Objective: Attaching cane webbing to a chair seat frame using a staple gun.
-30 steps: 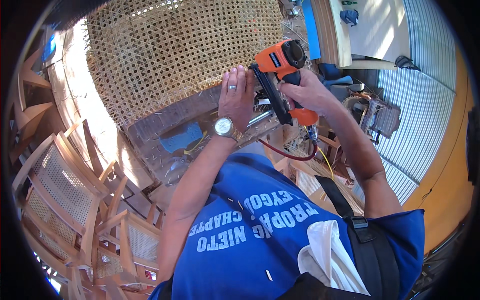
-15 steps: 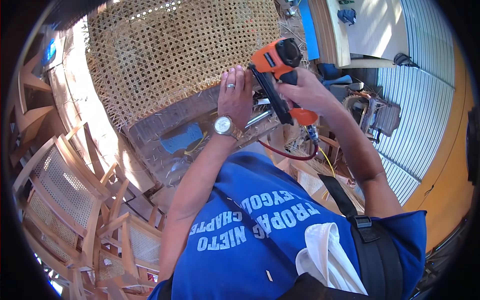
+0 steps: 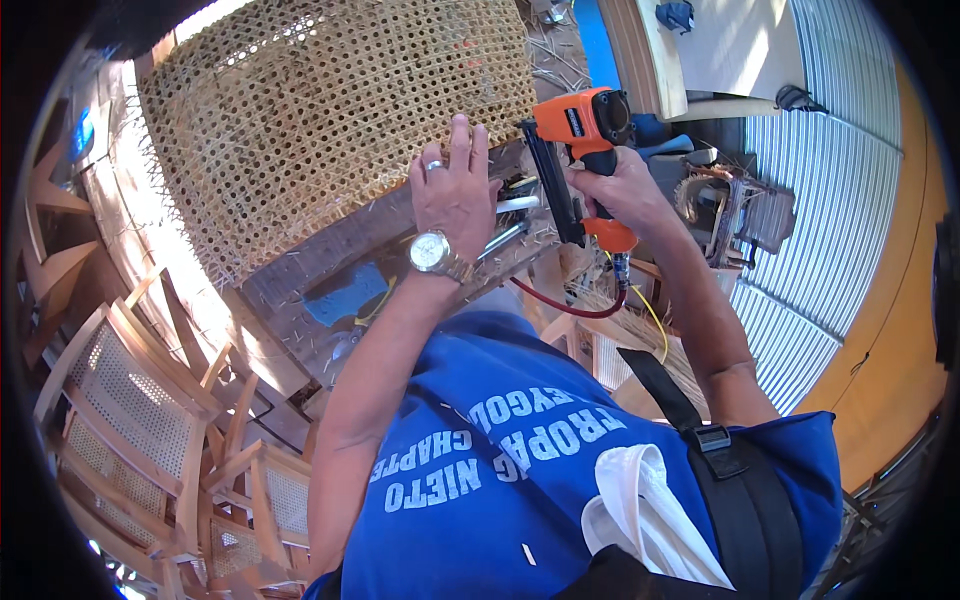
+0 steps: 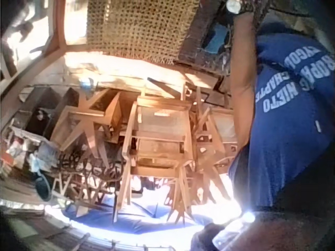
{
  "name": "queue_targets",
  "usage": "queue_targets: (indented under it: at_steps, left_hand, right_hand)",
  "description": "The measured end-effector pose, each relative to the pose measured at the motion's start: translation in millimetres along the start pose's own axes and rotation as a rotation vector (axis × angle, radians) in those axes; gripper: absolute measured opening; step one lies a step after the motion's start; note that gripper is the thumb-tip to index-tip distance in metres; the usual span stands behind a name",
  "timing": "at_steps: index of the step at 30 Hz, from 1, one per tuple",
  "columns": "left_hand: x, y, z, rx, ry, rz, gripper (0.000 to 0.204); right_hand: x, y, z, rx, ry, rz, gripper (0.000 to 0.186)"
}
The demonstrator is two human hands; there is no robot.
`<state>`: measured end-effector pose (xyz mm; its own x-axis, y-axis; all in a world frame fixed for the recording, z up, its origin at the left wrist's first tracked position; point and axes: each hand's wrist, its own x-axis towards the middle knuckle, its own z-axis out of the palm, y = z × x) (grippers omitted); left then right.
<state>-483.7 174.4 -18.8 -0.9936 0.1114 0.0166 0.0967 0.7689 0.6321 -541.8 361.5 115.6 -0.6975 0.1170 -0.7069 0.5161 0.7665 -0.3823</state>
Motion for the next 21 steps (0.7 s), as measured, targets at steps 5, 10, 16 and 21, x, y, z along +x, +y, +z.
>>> queue_targets:
  at_steps: [5, 10, 16, 21]
  left_hand:
    - [5, -4, 19, 0.113, -0.026, 0.006, 0.071]
    - [2, -2, 26, 0.182, 0.120, 0.060, 0.067]
    - [7, -8, 38, 0.152, 0.056, 0.166, 0.069]
    - [11, -4, 40, 0.070, 0.068, 0.133, 0.068]
  right_hand:
    - [1, 0, -7, 0.012, -0.028, 0.006, 0.013]
    - [4, 6, -8, 0.046, -0.033, -0.004, 0.015]
    - [8, 7, -14, 0.054, -0.044, -0.008, 0.012]
    - [9, 1, -14, 0.049, -0.055, 0.003, 0.013]
